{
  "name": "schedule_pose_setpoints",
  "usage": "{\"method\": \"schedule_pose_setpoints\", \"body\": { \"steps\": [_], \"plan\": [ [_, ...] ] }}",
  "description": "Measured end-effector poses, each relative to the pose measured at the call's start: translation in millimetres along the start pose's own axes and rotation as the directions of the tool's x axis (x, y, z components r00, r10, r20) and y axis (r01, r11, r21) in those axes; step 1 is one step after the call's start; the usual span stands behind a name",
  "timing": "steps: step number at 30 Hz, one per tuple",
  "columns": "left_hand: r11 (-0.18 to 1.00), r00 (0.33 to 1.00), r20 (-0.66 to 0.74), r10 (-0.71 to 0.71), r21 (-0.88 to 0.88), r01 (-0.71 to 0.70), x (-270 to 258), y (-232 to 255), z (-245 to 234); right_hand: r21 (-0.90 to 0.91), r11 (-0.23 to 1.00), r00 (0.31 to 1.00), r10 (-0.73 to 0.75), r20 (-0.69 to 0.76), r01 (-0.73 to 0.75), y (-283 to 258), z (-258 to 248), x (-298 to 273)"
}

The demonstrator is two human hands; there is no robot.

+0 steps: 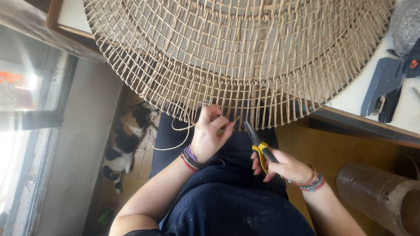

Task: Weaving and assembling a rattan structure using manual weaving techniques, cutting tools, and a hot glue gun.

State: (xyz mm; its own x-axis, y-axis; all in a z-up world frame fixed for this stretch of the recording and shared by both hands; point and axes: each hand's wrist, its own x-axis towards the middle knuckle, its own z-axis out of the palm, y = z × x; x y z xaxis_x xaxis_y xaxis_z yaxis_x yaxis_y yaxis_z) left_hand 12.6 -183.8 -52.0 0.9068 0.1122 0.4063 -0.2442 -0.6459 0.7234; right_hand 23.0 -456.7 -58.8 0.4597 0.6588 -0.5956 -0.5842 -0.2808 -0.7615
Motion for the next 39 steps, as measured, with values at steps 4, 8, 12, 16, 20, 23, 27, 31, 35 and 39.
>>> {"method": "schedule_pose_setpoints", "body": {
  "steps": [4,8,12,16,20,23,27,31,35,39],
  "plan": [
    [0.979,0.989,0.021,0.147,0.136,-0.149,14.5,9.6,-9.2,0.092,0.995,0.994,0.020,0.108,-0.030,1.0,-9.7,15.2],
    [0.957,0.972,0.073,0.224,0.174,-0.233,17.6,6.1,-9.9,0.130,0.990,0.991,0.042,0.128,-0.059,-5.6,-7.7,26.0],
    [0.964,0.978,0.070,0.195,0.171,-0.204,7.1,-14.2,6.1,-0.127,0.992,1.000,-0.027,0.011,0.028,-22.0,-1.7,37.4],
    [0.949,0.972,-0.013,0.234,0.221,-0.225,-3.3,-26.9,5.7,-0.933,0.243,0.897,-0.292,-0.330,-0.265,77.0,-28.8,25.7],
    [0.943,0.972,-0.026,0.235,0.249,-0.222,-6.9,-32.3,2.8,-0.831,0.151,0.714,-0.445,-0.541,-0.536,114.8,-44.8,0.7],
    [0.949,0.974,-0.014,0.228,0.226,-0.219,-11.0,-33.0,-4.3,-0.814,0.167,0.661,-0.504,-0.556,-0.557,113.1,-34.1,9.1],
    [0.938,0.950,0.048,0.309,0.149,-0.313,-17.3,-27.2,-14.9,-0.865,0.114,0.672,-0.584,-0.456,-0.488,57.5,-20.2,8.6],
    [0.977,0.959,0.194,0.208,-0.075,-0.197,-47.8,-18.0,-11.1,-0.879,0.130,0.686,-0.577,-0.444,-0.459,58.0,-19.4,11.3],
    [0.177,0.565,0.482,-0.670,-0.635,0.752,-32.3,10.5,7.9,-0.873,0.165,0.671,-0.581,-0.462,-0.458,47.6,-3.6,10.9],
    [-0.199,0.472,0.424,-0.773,-0.868,0.456,-27.2,12.9,26.3,-0.822,0.164,0.570,-0.646,-0.507,-0.545,84.6,-32.3,17.1]
  ]
}}
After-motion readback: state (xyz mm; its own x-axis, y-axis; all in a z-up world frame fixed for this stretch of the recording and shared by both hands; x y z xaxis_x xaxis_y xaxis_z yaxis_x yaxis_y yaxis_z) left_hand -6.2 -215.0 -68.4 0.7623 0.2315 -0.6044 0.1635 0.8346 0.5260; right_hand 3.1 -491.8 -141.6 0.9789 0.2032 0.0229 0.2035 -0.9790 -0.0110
